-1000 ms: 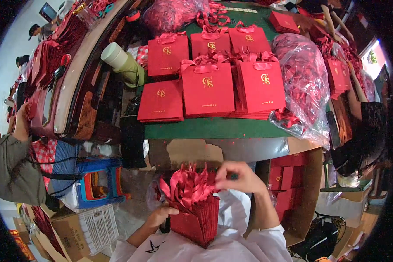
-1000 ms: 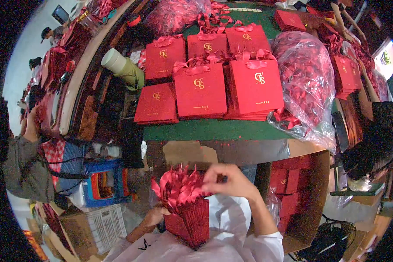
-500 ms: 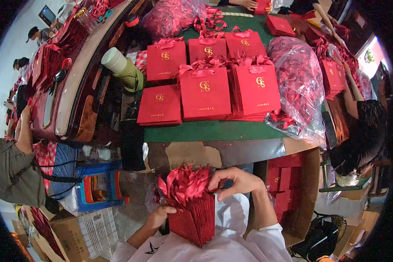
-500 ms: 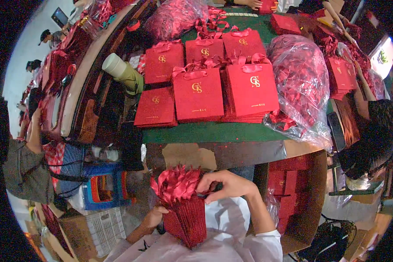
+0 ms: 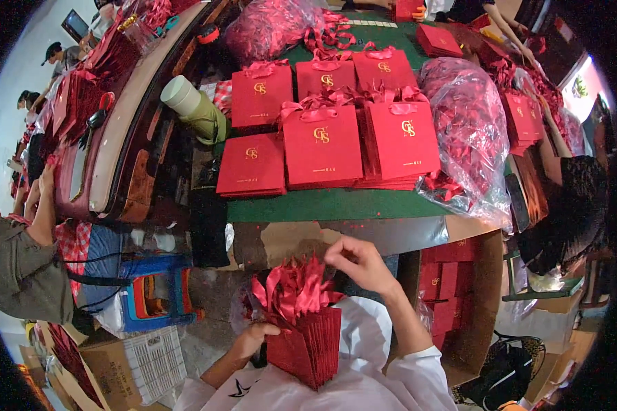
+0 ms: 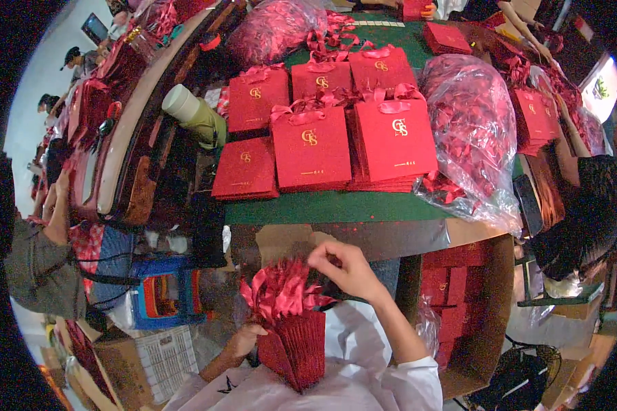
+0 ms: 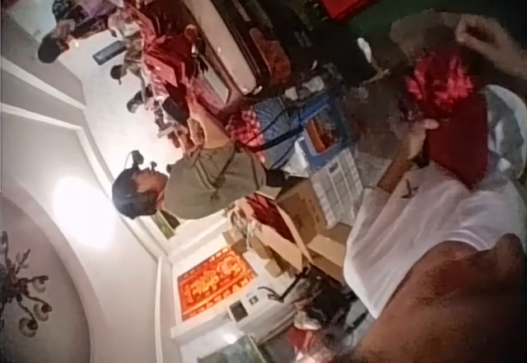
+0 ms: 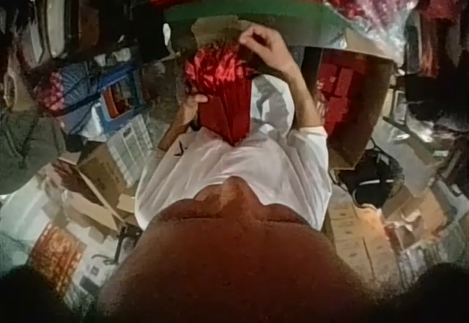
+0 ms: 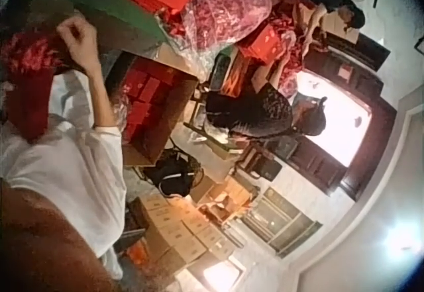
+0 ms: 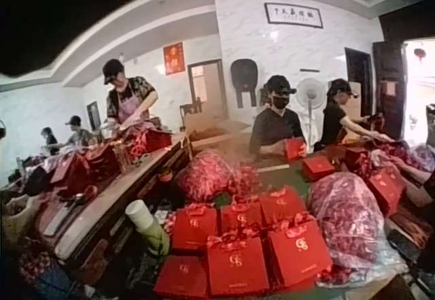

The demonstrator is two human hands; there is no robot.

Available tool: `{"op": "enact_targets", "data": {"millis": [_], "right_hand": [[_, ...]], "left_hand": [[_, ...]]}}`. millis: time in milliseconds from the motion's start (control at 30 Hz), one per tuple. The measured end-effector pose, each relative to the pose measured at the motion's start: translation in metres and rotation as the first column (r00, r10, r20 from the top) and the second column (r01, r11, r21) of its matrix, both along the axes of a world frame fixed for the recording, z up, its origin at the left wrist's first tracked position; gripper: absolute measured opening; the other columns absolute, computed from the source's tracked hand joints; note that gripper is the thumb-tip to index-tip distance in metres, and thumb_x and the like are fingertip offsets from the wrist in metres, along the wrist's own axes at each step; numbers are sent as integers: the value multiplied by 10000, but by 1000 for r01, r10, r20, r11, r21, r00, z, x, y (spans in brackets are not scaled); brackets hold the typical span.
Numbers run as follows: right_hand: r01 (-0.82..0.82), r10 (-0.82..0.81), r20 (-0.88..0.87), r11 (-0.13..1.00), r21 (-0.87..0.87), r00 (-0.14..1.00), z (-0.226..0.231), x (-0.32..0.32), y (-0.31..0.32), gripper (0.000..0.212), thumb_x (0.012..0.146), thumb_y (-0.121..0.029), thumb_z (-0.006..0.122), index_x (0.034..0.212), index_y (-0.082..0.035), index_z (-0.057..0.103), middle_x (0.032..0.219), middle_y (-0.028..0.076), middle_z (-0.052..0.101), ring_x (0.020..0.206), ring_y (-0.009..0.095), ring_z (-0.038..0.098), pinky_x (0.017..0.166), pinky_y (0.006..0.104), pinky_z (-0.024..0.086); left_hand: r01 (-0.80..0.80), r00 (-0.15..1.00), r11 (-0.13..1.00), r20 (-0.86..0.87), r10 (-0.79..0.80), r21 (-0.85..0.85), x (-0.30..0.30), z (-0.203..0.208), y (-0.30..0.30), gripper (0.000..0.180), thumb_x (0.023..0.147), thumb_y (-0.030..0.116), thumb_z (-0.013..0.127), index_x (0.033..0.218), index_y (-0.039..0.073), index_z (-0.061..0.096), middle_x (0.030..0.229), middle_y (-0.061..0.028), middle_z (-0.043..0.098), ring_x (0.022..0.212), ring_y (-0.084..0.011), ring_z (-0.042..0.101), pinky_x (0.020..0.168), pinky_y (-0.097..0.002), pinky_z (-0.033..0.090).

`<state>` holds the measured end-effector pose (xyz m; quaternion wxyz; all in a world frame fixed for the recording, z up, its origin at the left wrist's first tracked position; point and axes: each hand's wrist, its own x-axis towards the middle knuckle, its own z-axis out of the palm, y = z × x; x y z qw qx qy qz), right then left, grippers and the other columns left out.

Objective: The person attaches ribbon handles to gift bags by threading and knotting the ribbons through the holes by hand, then gathers and stacks the completed bags together.

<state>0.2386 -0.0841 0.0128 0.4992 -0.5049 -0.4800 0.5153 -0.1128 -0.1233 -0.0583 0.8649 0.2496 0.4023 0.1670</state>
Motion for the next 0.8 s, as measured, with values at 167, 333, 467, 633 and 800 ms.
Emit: {"op": "enact_targets", "data": {"millis": [167,333,467,633,800], "right_hand": [[118,-156,436,987,113,887,-10,-20,21,149,920,-148,675,925,-1,648,867,71,660,800,156,642,684,298,501],[320,-375,403,926,200,835,-16,-22,10,149,919,-149,659,1022,-43,671,897,142,648,766,287,645,695,356,513],[286,-287,-11,957,-52,958,-25,-8,-30,403,929,-147,674,1282,-26,522,1117,59,615,928,129,597,837,270,492],[-162,157,-89,985,-63,984,19,-12,-51,942,783,-333,841,1502,-98,280,1370,111,482,1200,234,541,996,383,449],[-118,112,-146,992,-32,983,46,-17,-30,877,793,-239,839,1486,-73,326,1356,99,510,1221,223,521,1032,383,420]], "left_hand": [[547,671,825,-662,-333,140,26,55,16,314,804,201,658,1063,33,718,1098,-79,708,1029,-177,646,934,-320,472],[163,957,982,-256,-135,91,41,75,25,379,783,142,598,1147,61,667,1077,-59,702,1008,-235,665,930,-371,497],[-4,954,997,-300,-18,-74,47,87,31,420,783,158,619,1178,22,661,1140,-99,690,1084,-232,642,964,-355,489],[-318,947,938,101,306,139,35,17,43,607,751,137,621,1343,50,520,1273,-106,613,1191,-282,585,1040,-434,461],[-517,848,846,214,485,131,70,44,59,654,738,207,642,1359,74,489,1265,-127,604,1201,-321,568,1068,-480,433]]}}
